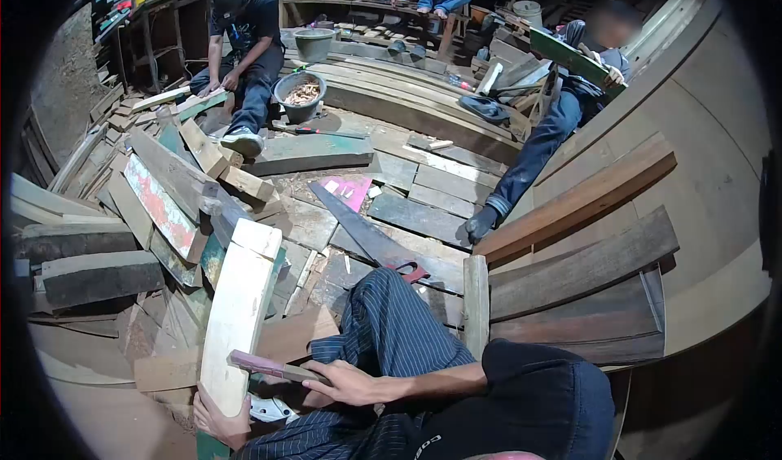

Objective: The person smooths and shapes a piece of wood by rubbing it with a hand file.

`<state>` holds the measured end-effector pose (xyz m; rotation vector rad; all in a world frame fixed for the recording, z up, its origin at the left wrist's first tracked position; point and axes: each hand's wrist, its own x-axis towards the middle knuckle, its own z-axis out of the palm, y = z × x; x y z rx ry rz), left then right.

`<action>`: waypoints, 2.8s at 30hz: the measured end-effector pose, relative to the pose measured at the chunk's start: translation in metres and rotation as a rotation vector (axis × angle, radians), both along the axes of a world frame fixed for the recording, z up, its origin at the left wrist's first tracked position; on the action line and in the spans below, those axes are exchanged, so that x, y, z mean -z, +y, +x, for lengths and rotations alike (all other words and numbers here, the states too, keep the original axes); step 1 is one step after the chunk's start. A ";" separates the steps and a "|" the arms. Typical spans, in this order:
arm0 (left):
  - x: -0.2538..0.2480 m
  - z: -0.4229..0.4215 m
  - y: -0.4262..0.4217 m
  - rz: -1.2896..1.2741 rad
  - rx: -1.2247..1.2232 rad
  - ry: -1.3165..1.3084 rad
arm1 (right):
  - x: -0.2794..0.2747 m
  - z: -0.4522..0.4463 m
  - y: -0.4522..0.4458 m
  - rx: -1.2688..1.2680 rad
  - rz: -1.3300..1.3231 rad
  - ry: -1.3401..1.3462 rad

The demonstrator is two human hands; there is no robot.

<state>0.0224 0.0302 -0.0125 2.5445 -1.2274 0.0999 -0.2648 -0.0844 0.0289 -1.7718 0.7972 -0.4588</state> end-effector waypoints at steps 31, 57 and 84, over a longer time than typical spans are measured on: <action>0.008 0.007 0.002 -0.065 0.056 -0.057 | -0.010 0.001 -0.002 0.001 0.000 0.048; 0.006 0.007 0.001 0.008 0.008 -0.004 | -0.004 -0.001 0.000 -0.016 -0.041 0.025; 0.000 0.005 0.002 -0.098 0.082 -0.026 | -0.002 0.001 0.000 0.017 -0.031 -0.011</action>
